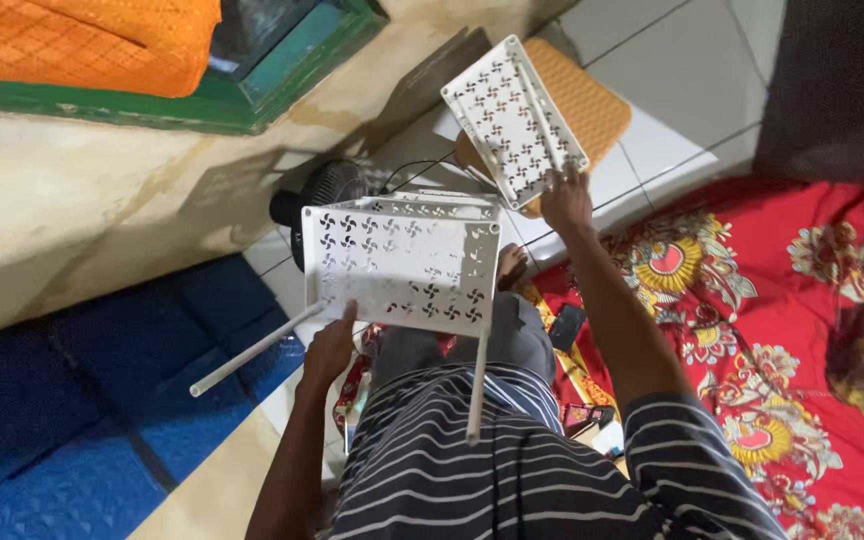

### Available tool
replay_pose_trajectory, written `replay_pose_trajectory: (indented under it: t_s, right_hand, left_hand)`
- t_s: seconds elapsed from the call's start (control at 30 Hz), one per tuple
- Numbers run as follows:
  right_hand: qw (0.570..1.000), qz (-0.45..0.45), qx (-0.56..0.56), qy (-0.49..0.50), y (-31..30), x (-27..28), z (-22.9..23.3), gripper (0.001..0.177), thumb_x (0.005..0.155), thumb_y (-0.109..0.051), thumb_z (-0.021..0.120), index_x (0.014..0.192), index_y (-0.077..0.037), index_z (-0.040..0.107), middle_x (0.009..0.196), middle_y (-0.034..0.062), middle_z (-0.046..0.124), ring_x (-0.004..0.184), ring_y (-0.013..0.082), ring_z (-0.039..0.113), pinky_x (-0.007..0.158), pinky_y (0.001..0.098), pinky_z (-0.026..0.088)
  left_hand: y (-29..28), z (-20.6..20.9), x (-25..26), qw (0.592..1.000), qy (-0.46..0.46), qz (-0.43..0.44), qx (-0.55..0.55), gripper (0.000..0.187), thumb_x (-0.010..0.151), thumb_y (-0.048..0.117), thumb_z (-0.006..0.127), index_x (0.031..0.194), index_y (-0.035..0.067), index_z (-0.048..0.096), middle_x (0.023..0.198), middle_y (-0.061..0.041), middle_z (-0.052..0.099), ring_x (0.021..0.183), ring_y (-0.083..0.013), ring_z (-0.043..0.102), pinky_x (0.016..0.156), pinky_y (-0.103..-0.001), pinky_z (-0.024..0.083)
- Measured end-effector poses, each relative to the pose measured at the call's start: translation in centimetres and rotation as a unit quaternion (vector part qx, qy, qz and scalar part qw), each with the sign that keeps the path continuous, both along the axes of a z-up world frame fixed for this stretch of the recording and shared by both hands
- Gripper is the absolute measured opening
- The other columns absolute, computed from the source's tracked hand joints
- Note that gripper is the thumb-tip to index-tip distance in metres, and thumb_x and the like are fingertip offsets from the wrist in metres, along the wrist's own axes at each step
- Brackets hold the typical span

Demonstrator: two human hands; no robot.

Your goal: The person assembles a white plastic shelving unit by inserting four white legs into the corners of a perforated tray and securing them. They then place a second tray on top of the legs to form a two-tier rack and wipe the top tray with a cloth.

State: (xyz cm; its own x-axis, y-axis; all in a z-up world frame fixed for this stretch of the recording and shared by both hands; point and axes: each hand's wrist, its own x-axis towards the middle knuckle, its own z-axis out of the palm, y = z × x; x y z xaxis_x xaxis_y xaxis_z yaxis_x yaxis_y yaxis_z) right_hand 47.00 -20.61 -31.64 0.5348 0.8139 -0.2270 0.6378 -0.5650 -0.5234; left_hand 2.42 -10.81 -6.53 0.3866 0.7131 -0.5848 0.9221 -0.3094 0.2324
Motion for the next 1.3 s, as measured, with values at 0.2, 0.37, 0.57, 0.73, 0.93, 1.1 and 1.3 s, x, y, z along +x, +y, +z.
replay_pose_trajectory:
  t_s: [0.2,0.37,0.57,0.73,0.93,1.1,1.3]
  right_hand:
    - [0.983,0.042,-0.177,0.015,2.7,0.8,-1.3,0.052,0.095,-0.015,0.059,0.147,-0.019,0.054,0.166,0.0217,0.026,0.149,0.0504,0.024,0.109,0.0623,0.039]
    - [0.957,0.062,-0.283,0.026,3.0,0.3,-0.7,0.078,0.085,-0.019,0.068,0.156,-0.022,0.036,0.169,0.0158,0.015,0.152,0.0461,0.016,0.107,0.0619,0.039]
    - [0.979,0.038,-0.199,-0.012,2.3,-0.4,-0.9,0.070,0.087,-0.009,0.063,0.154,-0.010,0.045,0.167,0.0079,0.028,0.145,0.0416,0.033,0.101,0.0577,0.047]
    - [0.991,-0.022,-0.129,0.010,2.8,-0.1,-1.0,0.036,0.095,-0.004,0.056,0.130,0.001,0.064,0.151,0.0104,0.047,0.125,0.0401,0.049,0.095,0.0460,0.053]
    - [0.996,-0.017,-0.044,-0.078,1.4,0.1,0.0,0.025,0.092,-0.001,0.054,0.109,-0.001,0.072,0.140,0.0105,0.059,0.118,0.0386,0.052,0.088,0.0463,0.052]
    - [0.988,-0.034,0.120,-0.091,-1.3,0.0,4.4,0.022,0.100,0.002,0.056,0.116,0.004,0.071,0.137,0.0137,0.060,0.116,0.0367,0.056,0.097,0.0441,0.052]
    - [0.975,-0.047,0.175,-0.129,-4.9,-0.8,17.1,0.026,0.096,0.008,0.057,0.118,0.005,0.071,0.134,0.0148,0.063,0.117,0.0358,0.057,0.101,0.0440,0.051]
  left_hand:
    - [0.2,6.6,9.7,0.955,0.091,0.137,-0.246,0.069,0.104,0.058,0.050,0.078,0.003,0.081,0.063,-0.008,0.072,0.061,-0.0232,0.072,0.069,-0.036,0.057]
    - [1.2,9.0,14.6,0.970,-0.047,0.120,-0.205,0.044,0.099,0.048,0.057,0.095,0.010,0.079,0.072,-0.007,0.074,0.062,-0.0226,0.073,0.061,-0.037,0.055]
    - [1.7,6.9,16.2,0.981,-0.183,0.030,-0.059,0.027,0.098,0.036,0.063,0.109,0.013,0.073,0.095,-0.004,0.075,0.075,-0.0199,0.073,0.065,-0.034,0.057]
    - [2.2,6.4,16.5,0.980,-0.191,-0.016,-0.058,0.025,0.099,0.032,0.064,0.113,0.013,0.071,0.101,-0.007,0.071,0.081,-0.0217,0.072,0.070,-0.035,0.056]
    - [2.8,6.2,15.7,0.965,-0.256,-0.049,-0.026,0.025,0.098,0.031,0.066,0.111,0.010,0.070,0.104,-0.010,0.073,0.089,-0.0257,0.072,0.076,-0.037,0.056]
    - [4.1,5.5,15.5,0.933,-0.343,-0.109,0.021,0.023,0.098,0.026,0.070,0.113,0.008,0.068,0.108,-0.012,0.072,0.102,-0.0299,0.070,0.088,-0.039,0.056]
    - [6.4,4.6,16.7,0.902,-0.393,-0.166,0.064,0.037,0.094,0.022,0.075,0.125,0.007,0.061,0.125,-0.014,0.066,0.117,-0.0341,0.063,0.100,-0.042,0.052]
